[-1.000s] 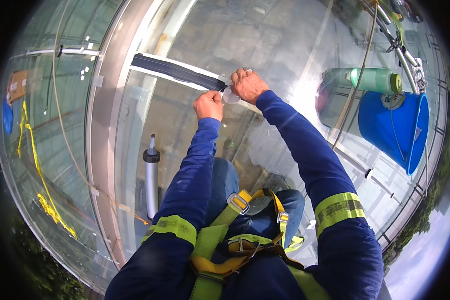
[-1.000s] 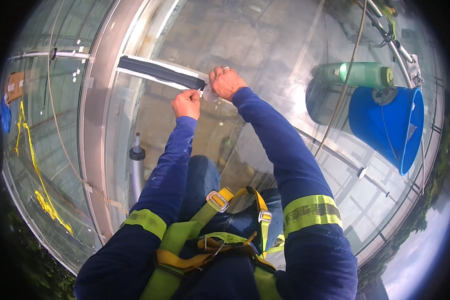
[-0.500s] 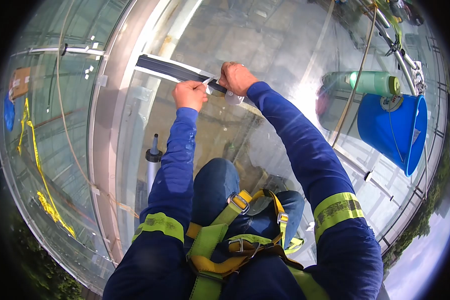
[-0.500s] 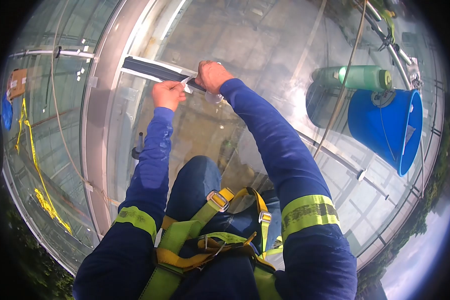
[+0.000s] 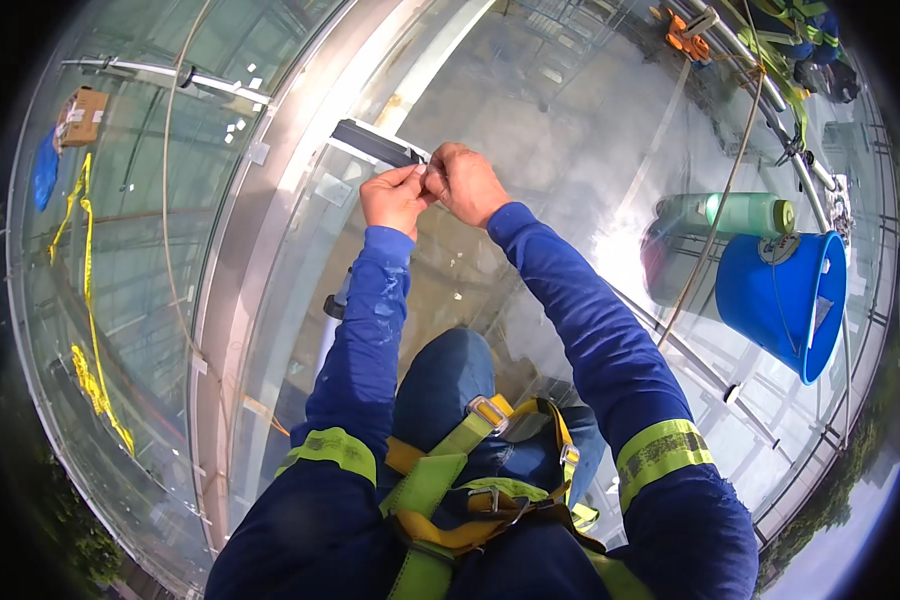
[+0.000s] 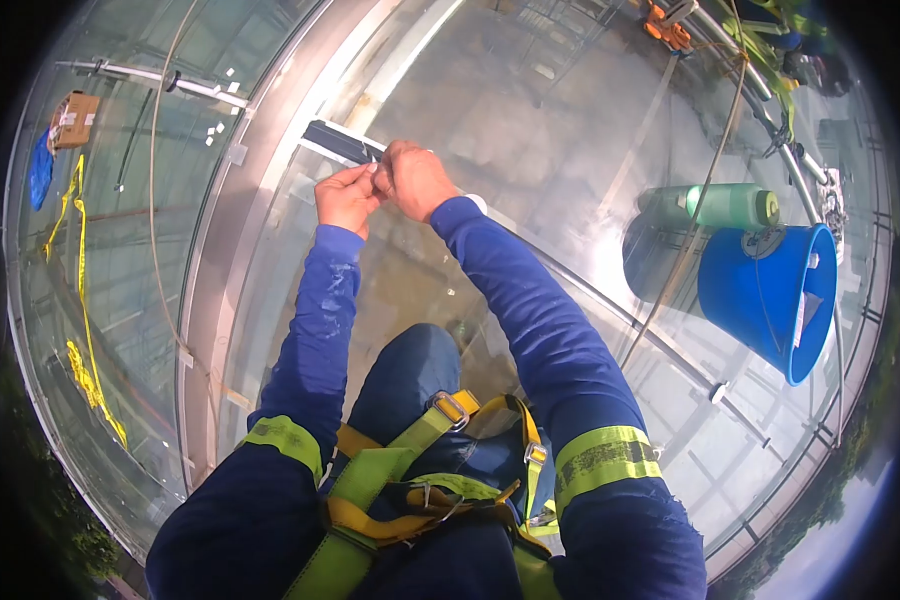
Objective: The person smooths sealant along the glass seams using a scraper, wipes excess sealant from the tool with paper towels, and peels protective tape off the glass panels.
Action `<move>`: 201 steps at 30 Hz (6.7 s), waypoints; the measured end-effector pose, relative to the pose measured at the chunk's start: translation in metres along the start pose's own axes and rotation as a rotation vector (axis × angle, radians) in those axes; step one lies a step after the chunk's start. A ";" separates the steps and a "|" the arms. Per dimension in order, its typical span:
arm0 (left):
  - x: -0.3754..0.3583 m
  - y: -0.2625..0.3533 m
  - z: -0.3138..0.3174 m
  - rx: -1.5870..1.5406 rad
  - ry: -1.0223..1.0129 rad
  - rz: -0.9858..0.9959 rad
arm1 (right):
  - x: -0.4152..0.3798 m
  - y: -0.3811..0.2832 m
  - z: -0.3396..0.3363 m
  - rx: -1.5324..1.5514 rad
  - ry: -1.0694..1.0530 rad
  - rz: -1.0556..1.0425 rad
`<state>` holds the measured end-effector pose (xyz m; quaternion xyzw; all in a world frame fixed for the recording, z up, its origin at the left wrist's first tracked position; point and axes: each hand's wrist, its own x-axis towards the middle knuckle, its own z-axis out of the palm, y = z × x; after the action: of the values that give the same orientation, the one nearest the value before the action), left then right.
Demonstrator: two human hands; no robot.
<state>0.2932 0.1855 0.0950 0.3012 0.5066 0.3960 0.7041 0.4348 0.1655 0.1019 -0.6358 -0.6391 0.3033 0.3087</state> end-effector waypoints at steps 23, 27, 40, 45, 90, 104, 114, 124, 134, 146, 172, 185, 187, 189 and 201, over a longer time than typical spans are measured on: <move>0.109 0.275 -0.171 1.749 0.621 0.404 | -0.256 0.039 -0.081 -0.247 0.418 0.325; 0.115 0.290 -0.209 1.786 0.681 0.330 | -0.377 0.051 -0.101 -0.334 0.405 0.605; 0.050 0.373 -0.261 1.402 0.366 0.427 | -0.497 0.007 -0.116 -0.420 0.516 0.753; -0.045 0.451 -0.170 1.284 0.014 0.642 | -0.487 0.002 -0.114 -0.419 0.546 0.617; -0.177 0.373 0.703 1.147 -0.573 1.125 | -0.619 0.429 -0.407 0.068 0.481 1.648; -0.221 0.203 1.005 1.470 -1.044 1.159 | -0.611 0.437 -0.423 0.224 0.493 1.685; -0.283 -0.129 1.397 1.207 -0.902 1.556 | -0.610 0.434 -0.438 0.278 0.461 1.695; -0.282 -0.282 1.420 0.595 -1.442 0.483 | -0.612 0.430 -0.460 0.324 0.385 1.712; -0.174 -0.200 1.280 0.935 -1.434 0.901 | -0.606 0.450 -0.425 0.252 0.457 1.728; -0.271 -0.034 0.785 0.924 -1.391 1.111 | -0.617 0.414 -0.420 0.188 0.566 1.646; -0.303 -0.054 0.172 1.333 -1.059 0.139 | -0.884 0.155 -0.017 0.129 1.666 2.229; -0.359 -0.126 0.488 0.758 -1.291 0.719 | -0.905 0.128 0.000 -0.062 1.992 1.853; -0.369 -0.156 0.572 0.789 -1.357 0.895 | -0.894 0.114 0.002 -0.070 2.018 1.709; -0.380 -0.185 0.646 1.114 -1.327 1.163 | -0.881 0.101 0.001 -0.048 1.994 1.648; -0.316 -0.250 0.720 1.559 -1.241 1.058 | -0.862 0.061 -0.053 0.004 1.859 1.511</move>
<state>0.9871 -0.2302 0.2586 0.9802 -0.0135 0.0021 0.1977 0.5155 -0.6962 0.0799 -0.8257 0.3641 -0.1667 0.3973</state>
